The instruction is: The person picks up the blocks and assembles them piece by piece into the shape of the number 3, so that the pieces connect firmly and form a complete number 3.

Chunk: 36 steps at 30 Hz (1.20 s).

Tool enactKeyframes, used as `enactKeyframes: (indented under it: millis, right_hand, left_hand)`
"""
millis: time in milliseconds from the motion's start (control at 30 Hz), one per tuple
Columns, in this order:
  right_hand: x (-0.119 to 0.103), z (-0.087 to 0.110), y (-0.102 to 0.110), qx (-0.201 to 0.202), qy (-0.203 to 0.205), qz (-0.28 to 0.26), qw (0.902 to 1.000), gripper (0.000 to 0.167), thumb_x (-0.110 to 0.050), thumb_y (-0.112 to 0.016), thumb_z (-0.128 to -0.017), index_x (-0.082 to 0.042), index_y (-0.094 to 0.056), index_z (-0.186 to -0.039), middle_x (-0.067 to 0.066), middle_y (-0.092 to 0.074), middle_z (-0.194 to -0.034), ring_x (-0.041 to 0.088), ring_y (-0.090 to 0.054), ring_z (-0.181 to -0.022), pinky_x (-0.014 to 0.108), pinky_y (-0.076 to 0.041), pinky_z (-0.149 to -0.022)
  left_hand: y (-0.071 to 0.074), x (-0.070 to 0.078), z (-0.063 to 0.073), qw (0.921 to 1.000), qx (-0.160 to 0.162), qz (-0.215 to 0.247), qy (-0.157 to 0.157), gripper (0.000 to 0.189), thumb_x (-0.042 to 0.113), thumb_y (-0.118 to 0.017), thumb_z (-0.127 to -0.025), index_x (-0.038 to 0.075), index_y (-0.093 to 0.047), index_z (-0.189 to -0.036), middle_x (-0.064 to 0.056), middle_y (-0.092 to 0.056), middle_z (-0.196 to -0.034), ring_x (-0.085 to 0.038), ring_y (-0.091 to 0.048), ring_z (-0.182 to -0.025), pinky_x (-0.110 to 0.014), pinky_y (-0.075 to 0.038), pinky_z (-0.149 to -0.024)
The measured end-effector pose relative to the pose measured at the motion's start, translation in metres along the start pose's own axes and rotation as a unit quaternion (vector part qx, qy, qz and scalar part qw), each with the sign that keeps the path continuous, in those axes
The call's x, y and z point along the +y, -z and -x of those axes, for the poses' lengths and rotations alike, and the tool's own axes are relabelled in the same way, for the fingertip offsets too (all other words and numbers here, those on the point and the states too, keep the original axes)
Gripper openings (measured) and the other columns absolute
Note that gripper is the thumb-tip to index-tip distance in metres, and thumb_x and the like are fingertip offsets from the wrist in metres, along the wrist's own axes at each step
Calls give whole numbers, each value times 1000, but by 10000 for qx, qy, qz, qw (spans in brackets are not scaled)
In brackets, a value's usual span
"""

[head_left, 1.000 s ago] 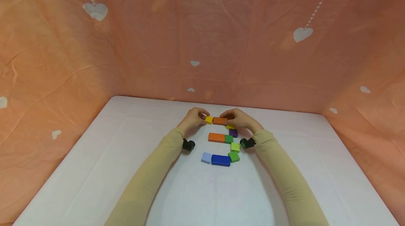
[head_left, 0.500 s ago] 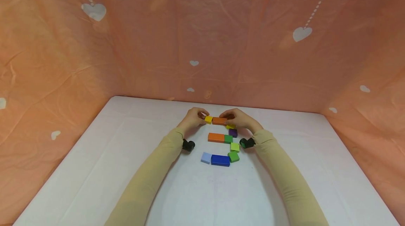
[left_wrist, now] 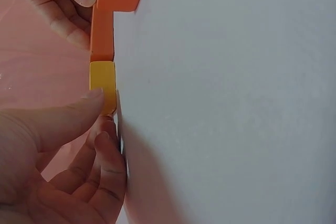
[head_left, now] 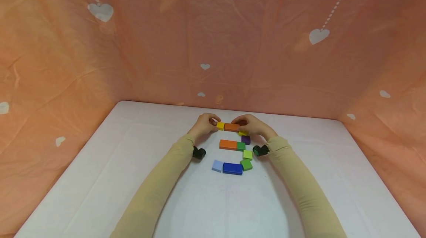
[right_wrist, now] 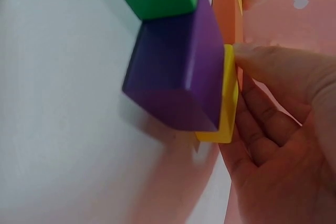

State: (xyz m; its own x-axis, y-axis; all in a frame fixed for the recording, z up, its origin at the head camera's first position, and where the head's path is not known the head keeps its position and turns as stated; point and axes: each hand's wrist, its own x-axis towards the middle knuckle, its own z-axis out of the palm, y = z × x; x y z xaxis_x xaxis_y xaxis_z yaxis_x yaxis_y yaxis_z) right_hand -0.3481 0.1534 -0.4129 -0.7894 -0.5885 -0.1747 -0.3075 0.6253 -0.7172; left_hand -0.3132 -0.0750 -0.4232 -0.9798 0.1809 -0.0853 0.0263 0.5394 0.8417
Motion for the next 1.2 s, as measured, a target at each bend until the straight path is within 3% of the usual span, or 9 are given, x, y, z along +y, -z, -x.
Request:
enactKeyframes:
  millis: [267, 433, 600, 800, 1033, 1200]
  right_hand:
    - [-1, 1, 0, -63, -49, -235, 9997, 29, -7, -59, -94, -5, -62, -123, 11, -60, -115, 26, -52, -98, 36, -45, -86]
    - [0, 1, 0, -73, 142, -232, 9996, 28, -6, -58, -93, -3, -62, -121, 12, -61, -114, 26, -52, -95, 34, -46, -84]
    - [-2, 0, 1, -68, -13, -270, 9996, 30, -6, -59, -93, -4, -62, -122, 12, -60, -116, 26, -52, -98, 36, -45, -88]
    - [-1, 0, 1, -101, -147, -356, 9992, 30, -5, -59, -93, -3, -61, -122, 13, -60, -115, 25, -53, -94, 33, -47, -80]
    - [-4, 2, 1, -98, -43, -218, 9997, 31, -5, -60, -93, -1, -60, -124, 13, -60, -119, 27, -53, -104, 41, -42, -96]
    - [2, -1, 3, -51, -21, -215, 9998, 31, -9, -60, -94, -3, -61, -124, 11, -61, -119, 26, -55, -107, 41, -42, -97]
  left_hand:
    - [1, 0, 1, 10000, 8, -1, 14, 30, -3, -70, -84, 6, -67, -113, -11, -61, -103, -24, -55, -96, -33, -47, -87]
    - [1, -1, 1, 10000, 14, 33, 32, 30, -2, -70, -84, 6, -67, -113, -11, -61, -103, -24, -55, -96, -34, -47, -88]
    - [2, -2, 1, 10000, -2, 19, 14, 30, -2, -70, -84, 6, -67, -113, -11, -61, -102, -24, -56, -96, -33, -48, -87]
    - [2, -3, -1, 10000, -72, 1, -27, 31, -2, -70, -85, 7, -66, -114, -11, -62, -101, -24, -56, -95, -33, -48, -84]
    - [4, -8, -1, 9998, -148, 6, -115, 33, -2, -70, -84, 6, -65, -116, -10, -63, -101, -23, -57, -96, -33, -48, -85]
    - [7, -11, -1, 9995, -181, 67, -236, 34, -3, -70, -83, 5, -65, -116, -10, -64, -99, -22, -58, -94, -32, -49, -82]
